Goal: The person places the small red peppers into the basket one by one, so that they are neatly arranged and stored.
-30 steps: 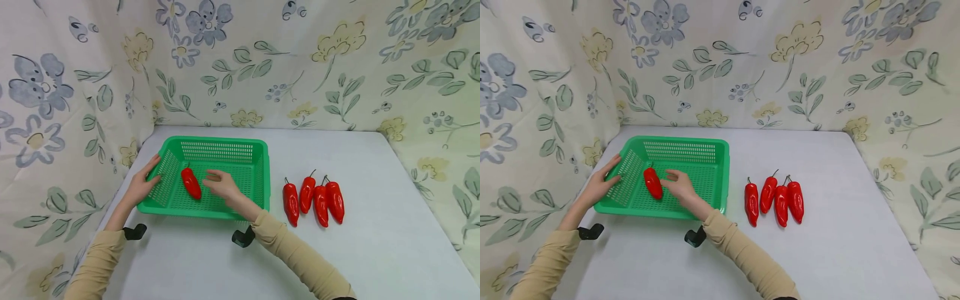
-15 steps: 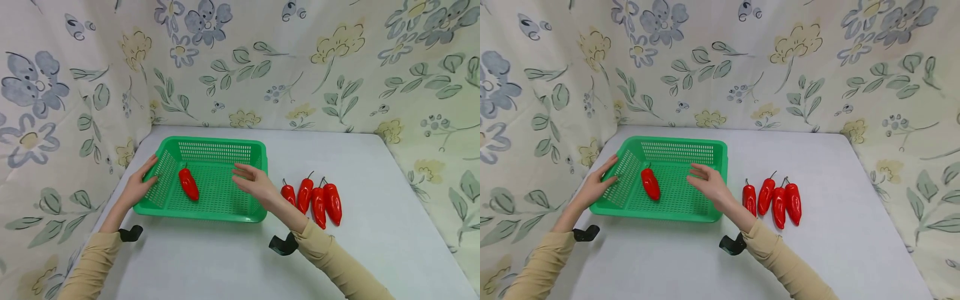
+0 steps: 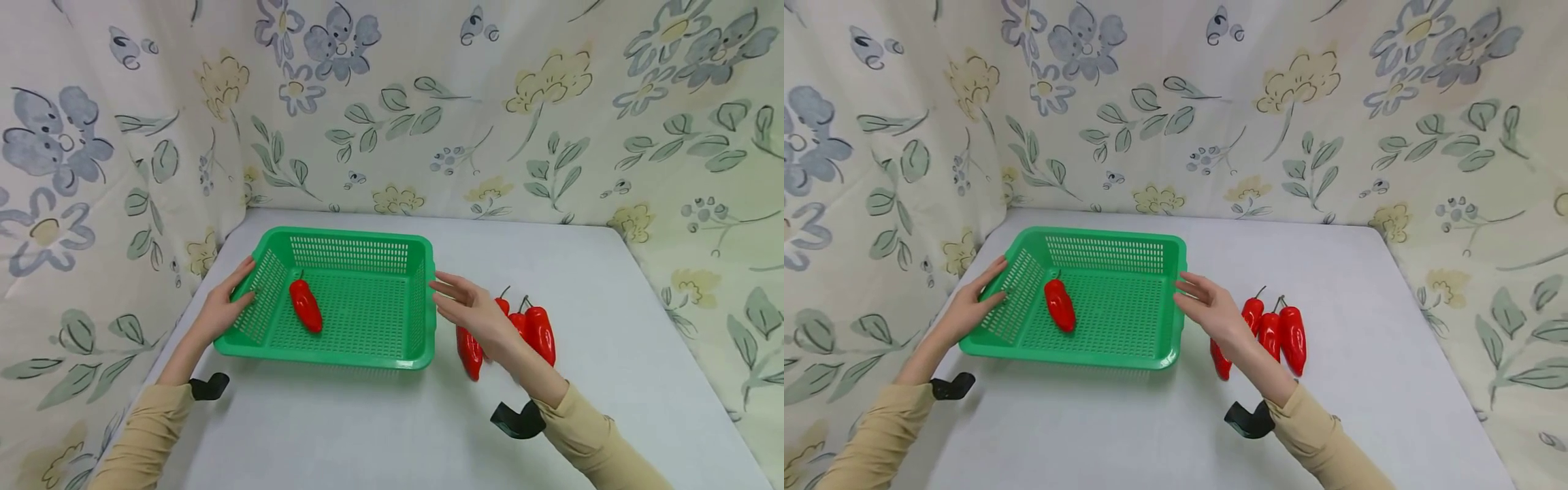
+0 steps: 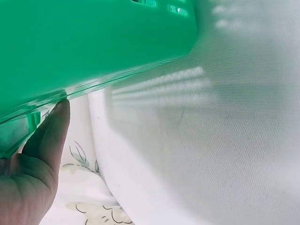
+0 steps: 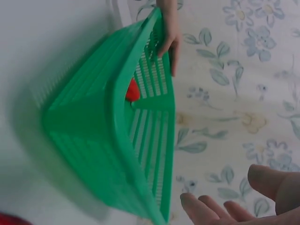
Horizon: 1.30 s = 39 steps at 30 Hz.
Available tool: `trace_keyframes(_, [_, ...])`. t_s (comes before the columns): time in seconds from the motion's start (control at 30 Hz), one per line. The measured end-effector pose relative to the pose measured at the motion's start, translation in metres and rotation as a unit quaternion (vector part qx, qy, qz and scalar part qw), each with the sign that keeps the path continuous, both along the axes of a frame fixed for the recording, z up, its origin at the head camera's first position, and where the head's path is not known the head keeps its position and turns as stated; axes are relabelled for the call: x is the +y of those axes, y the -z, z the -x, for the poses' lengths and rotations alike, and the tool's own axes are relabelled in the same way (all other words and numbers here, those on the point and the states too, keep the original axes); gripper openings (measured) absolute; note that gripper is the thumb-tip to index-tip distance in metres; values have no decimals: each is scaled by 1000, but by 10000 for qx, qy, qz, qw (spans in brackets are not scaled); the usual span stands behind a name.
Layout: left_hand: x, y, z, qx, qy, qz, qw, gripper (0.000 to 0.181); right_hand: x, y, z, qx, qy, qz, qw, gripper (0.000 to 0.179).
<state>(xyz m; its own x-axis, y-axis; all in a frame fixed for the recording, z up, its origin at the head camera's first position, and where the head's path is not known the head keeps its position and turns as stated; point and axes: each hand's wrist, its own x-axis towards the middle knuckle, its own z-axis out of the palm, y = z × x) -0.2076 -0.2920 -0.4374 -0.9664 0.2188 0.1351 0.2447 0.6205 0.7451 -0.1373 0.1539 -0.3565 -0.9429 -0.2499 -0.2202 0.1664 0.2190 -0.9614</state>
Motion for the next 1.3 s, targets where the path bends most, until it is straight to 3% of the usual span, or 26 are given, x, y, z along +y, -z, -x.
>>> trace_keyframes(0.67, [-2, -3, -1, -29, -45, 4, 10000, 60, 103, 16, -12, -48, 923, -1118, 9894, 68])
trace_keyframes(1.0, [0, -3, -2, -60, -25, -55, 10000, 60, 143, 48, -1, -64, 1301, -1836, 9743, 68])
trace_keyframes(1.3, [2, -2, -2, -71, -18, -44, 10000, 61, 161, 73, 11, -136, 1521, -2324, 9606, 60])
